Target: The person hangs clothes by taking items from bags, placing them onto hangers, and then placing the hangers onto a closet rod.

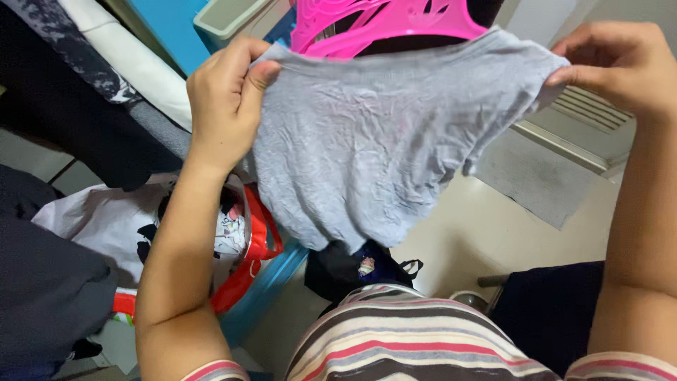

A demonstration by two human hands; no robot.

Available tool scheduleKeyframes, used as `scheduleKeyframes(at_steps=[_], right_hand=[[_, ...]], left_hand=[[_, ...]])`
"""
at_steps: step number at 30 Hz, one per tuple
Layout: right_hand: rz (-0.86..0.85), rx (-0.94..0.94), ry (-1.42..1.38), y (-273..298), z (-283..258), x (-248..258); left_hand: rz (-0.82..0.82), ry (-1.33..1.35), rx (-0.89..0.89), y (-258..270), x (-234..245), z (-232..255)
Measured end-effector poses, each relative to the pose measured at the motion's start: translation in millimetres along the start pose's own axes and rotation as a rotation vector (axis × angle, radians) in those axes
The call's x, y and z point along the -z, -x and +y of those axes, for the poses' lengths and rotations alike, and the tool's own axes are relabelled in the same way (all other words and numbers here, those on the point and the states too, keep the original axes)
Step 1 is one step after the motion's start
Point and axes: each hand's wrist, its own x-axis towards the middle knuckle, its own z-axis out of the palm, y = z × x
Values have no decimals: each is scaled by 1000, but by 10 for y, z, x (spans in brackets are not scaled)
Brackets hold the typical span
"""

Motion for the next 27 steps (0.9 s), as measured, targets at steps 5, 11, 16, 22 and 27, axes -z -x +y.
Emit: scheduleKeyframes(at_steps=[5, 11, 16, 22, 27], right_hand=[[270, -4, -4, 80, 125, -127], [325, 13, 47, 36, 510, -138], [266, 64, -6, -137, 80, -96], [-48, 37, 356, -203, -666, -673], [25, 49, 446, -106, -738, -917]], left_hand=[[-124, 26, 173, 4, -42, -18], [-101, -142, -72, 52, -177, 6], [-15, -120, -16, 85, -65, -75], [-16, 82, -36, 145, -237, -8], [-106, 217, 131, 227, -131, -188]])
